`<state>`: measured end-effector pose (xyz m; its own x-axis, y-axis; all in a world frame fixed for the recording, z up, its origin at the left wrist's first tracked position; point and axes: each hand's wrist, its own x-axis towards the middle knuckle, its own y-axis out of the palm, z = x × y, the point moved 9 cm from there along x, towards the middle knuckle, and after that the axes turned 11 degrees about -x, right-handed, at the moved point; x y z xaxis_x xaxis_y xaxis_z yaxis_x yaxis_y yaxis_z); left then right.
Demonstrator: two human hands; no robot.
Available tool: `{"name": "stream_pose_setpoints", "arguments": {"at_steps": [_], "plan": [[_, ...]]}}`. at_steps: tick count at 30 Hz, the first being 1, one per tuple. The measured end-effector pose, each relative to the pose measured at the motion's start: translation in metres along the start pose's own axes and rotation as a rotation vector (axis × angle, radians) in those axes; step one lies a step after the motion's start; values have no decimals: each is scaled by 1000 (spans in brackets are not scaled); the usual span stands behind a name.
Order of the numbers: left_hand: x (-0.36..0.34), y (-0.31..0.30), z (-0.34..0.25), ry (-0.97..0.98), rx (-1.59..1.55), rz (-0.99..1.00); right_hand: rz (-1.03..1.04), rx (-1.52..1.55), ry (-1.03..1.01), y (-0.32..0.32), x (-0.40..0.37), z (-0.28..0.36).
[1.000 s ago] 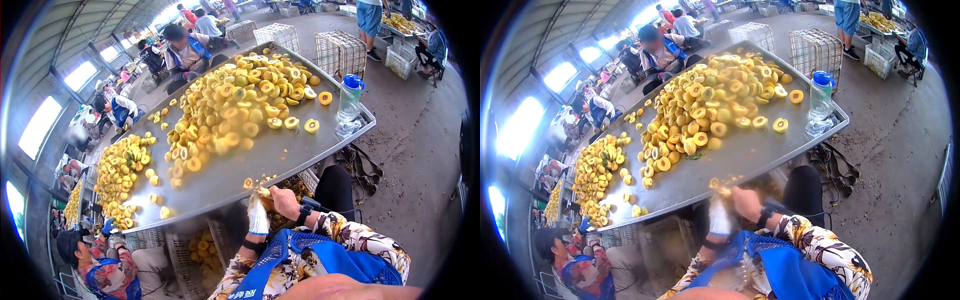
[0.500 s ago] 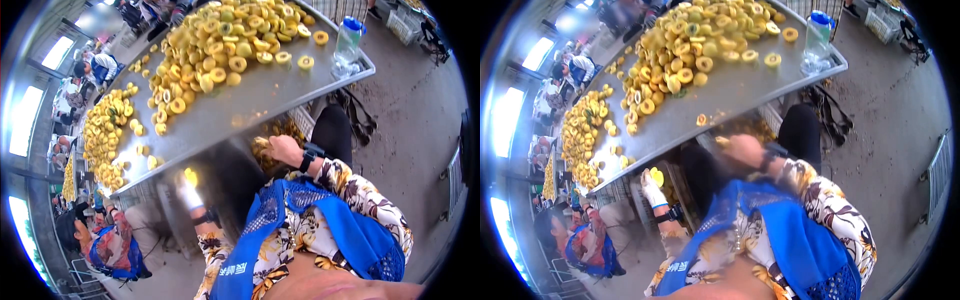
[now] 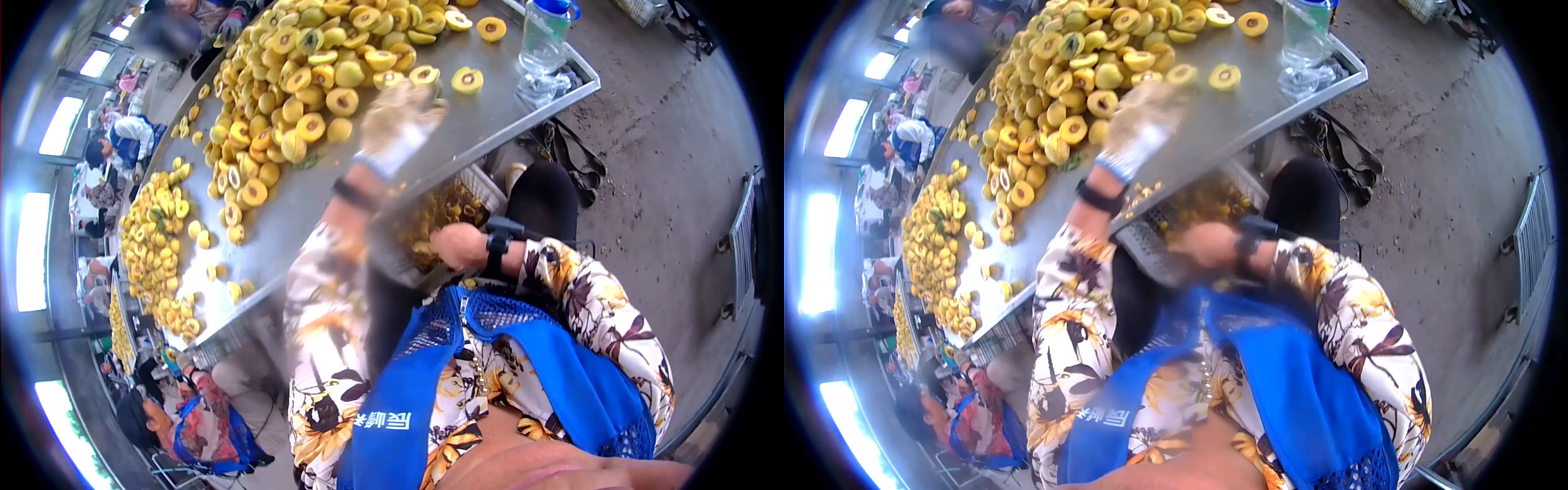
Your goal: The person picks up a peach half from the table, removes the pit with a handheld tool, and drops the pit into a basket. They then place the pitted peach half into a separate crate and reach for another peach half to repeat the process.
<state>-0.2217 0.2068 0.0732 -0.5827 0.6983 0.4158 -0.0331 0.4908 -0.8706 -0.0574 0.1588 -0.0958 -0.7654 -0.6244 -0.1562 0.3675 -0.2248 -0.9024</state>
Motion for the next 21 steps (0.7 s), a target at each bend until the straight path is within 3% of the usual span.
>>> {"name": "stream_pose_setpoints", "arguments": {"at_steps": [3,6,9,10,11,12,14,15,16,18,19,20,21], "plan": [[79,82,-16,15,-13,275,-202,119,-30,-20,-9,-7],[114,111,-30,224,216,-84,-110,178,127,-17,-11,-25],[115,164,8,-72,110,589,31,218,277,-13,-17,-45],[103,182,16,104,23,686,61,217,304,-12,-19,-50],[86,190,35,156,173,695,88,241,313,-8,-20,-55],[70,173,36,215,327,700,109,276,312,-1,-18,-60],[35,131,11,571,266,723,164,352,302,20,-16,-67],[28,120,10,619,139,782,176,331,310,18,-17,-67],[37,135,33,365,163,957,215,325,408,12,-18,-70],[85,132,35,176,123,810,284,327,216,20,-12,-64],[124,113,15,254,66,500,305,318,184,13,-10,-65],[162,115,3,216,64,435,325,310,151,6,-8,-66],[198,126,-7,183,63,367,329,330,259,8,-5,-74]]}}
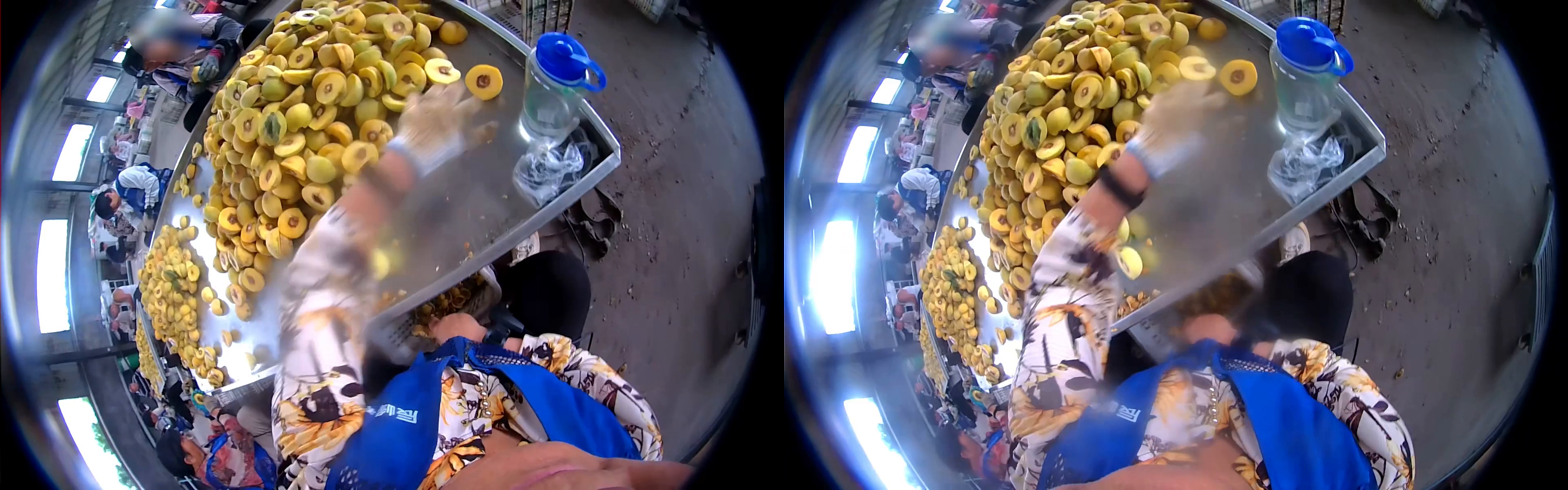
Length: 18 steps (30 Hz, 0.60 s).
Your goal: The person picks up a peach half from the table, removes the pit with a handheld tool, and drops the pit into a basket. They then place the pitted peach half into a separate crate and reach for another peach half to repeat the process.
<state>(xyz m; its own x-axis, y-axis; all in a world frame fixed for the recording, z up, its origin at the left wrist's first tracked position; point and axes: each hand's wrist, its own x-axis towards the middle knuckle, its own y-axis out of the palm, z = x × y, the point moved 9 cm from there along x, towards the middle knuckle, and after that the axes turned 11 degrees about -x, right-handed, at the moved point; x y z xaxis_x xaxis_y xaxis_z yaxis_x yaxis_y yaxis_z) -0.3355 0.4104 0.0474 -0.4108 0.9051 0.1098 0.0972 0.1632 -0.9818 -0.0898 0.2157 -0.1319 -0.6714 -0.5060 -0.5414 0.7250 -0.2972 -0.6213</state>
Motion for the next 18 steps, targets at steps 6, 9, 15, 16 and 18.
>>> {"name": "stream_pose_setpoints", "arguments": {"at_steps": [6,9,15,16,18], "plan": [[120,83,36,-315,86,264,66,78,-192,25,15,-11],[102,91,59,-346,48,193,-24,-11,-14,27,11,-20],[-12,83,46,129,271,216,-13,2,-47,15,1,-12],[-35,82,47,123,257,194,-47,54,-118,4,-5,-6],[-79,80,57,66,195,110,-141,143,-253,-30,-23,12]]}}
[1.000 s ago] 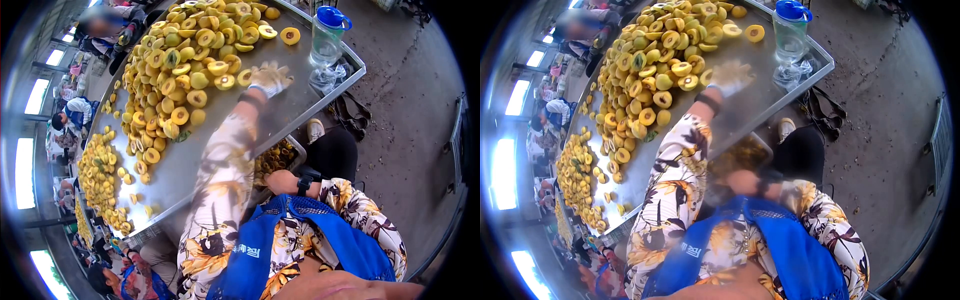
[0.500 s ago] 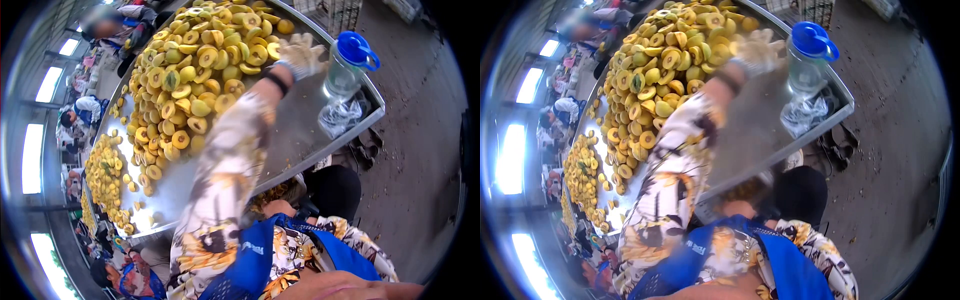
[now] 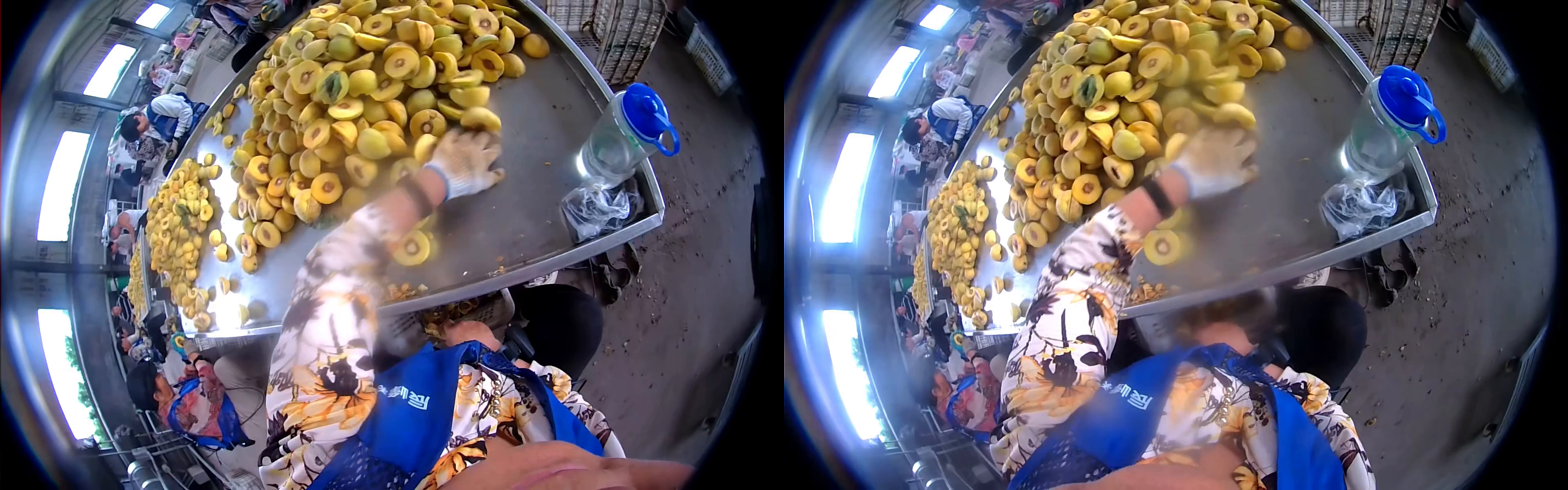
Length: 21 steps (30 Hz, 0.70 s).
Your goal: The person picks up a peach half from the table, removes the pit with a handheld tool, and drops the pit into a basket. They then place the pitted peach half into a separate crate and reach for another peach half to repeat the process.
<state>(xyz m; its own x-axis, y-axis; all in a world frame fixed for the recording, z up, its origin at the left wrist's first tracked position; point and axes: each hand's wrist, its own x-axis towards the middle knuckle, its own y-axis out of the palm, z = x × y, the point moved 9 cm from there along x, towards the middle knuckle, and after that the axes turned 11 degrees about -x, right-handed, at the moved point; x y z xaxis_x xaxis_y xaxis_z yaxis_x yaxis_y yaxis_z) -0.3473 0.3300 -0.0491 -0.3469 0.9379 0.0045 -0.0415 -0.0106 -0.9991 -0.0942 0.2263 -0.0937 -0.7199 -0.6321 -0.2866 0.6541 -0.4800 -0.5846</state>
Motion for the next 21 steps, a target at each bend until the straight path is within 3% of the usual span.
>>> {"name": "stream_pose_setpoints", "arguments": {"at_steps": [3,5,7,9,12,13,14,15,16,18,21], "plan": [[-64,-11,7,-7,-31,43,-82,54,-98,-32,-10,26],[-101,-23,-15,207,-16,356,-37,10,-24,-16,-16,16],[-123,-49,1,-88,-674,150,-18,-9,73,-18,-27,11],[-142,-86,21,-187,-961,-29,-175,-36,125,-50,-34,10],[-172,-145,90,-242,-743,-462,-409,-80,320,-144,-38,32],[-183,-164,114,-288,-550,-621,-576,-23,231,-172,-33,35],[-188,-178,132,-343,-293,-638,-739,31,135,-202,-30,37],[-196,-175,159,-279,-188,-659,-828,-66,39,-233,-17,44],[-196,-180,176,-411,-18,-559,-914,-162,-60,-267,-2,50],[-202,-165,222,-350,264,-543,-979,-177,-67,-329,40,47],[-208,-157,295,-695,-193,-621,-1100,-542,-153,-404,104,28]]}}
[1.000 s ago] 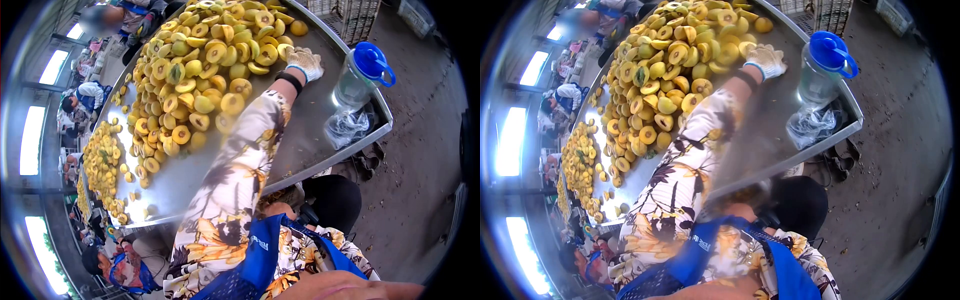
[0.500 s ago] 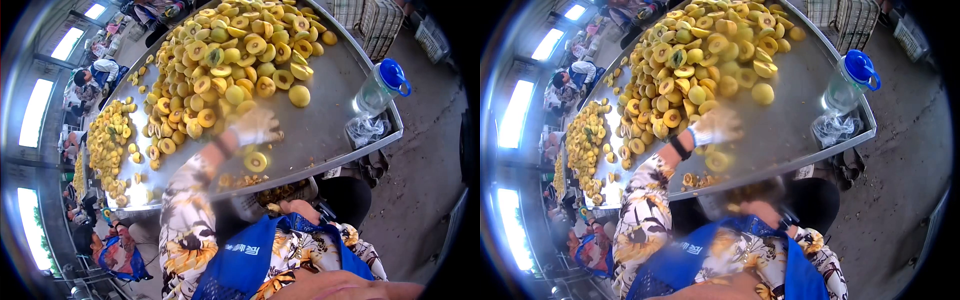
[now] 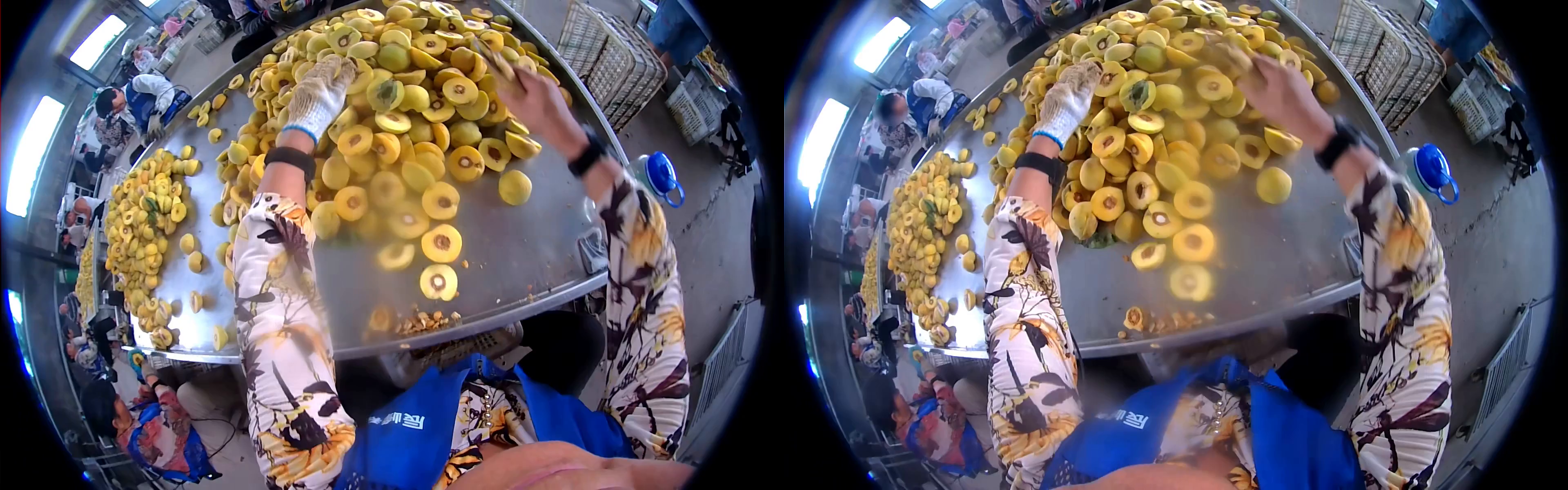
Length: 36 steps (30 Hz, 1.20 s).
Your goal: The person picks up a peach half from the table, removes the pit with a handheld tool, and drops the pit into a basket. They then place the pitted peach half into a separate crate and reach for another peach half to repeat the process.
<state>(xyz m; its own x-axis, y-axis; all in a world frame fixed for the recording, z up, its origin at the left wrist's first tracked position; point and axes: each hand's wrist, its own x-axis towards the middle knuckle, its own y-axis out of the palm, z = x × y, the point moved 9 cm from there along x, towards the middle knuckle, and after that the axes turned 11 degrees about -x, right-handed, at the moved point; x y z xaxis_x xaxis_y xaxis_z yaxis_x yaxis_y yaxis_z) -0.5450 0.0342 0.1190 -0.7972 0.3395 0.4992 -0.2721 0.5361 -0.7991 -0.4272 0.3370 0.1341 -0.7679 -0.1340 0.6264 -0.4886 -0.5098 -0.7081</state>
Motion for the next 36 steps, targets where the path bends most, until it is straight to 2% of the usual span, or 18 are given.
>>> {"name": "stream_pose_setpoints", "arguments": {"at_steps": [4,7,8,11,12,15,16,19,20,23,24,27,28,29,31,33,34,36], "plan": [[21,17,36,-178,-45,108,31,-158,-48,60,83,-46],[25,25,36,-239,78,300,28,-186,-103,106,125,-70],[31,54,76,-319,160,424,40,-201,-117,121,135,-77],[28,61,59,-201,223,480,154,-226,-61,171,163,-121],[39,88,86,105,365,382,237,-443,-124,174,166,-106],[43,74,58,23,577,533,245,-316,-17,210,176,-143],[49,79,69,-8,438,519,425,-94,267,192,159,-107],[61,93,95,-48,283,529,453,-471,49,218,168,-110],[64,96,101,-58,257,536,380,-739,-643,238,158,-87],[73,108,115,-75,175,549,310,-653,-720,227,150,-72],[74,110,120,-82,144,553,426,-619,-634,231,152,-87],[79,121,134,-54,54,565,446,-223,155,228,150,-127],[80,125,137,-18,23,565,600,-42,192,253,141,-153],[74,125,130,28,-11,577,525,-372,150,244,141,-139],[62,120,137,-204,-150,468,701,-169,363,238,115,-124],[47,119,129,-268,-261,412,628,-140,204,245,105,-120],[22,103,86,-580,-431,597,595,-127,128,243,99,-116],[22,101,50,-303,-416,672,527,-195,-25,225,91,-80]]}}
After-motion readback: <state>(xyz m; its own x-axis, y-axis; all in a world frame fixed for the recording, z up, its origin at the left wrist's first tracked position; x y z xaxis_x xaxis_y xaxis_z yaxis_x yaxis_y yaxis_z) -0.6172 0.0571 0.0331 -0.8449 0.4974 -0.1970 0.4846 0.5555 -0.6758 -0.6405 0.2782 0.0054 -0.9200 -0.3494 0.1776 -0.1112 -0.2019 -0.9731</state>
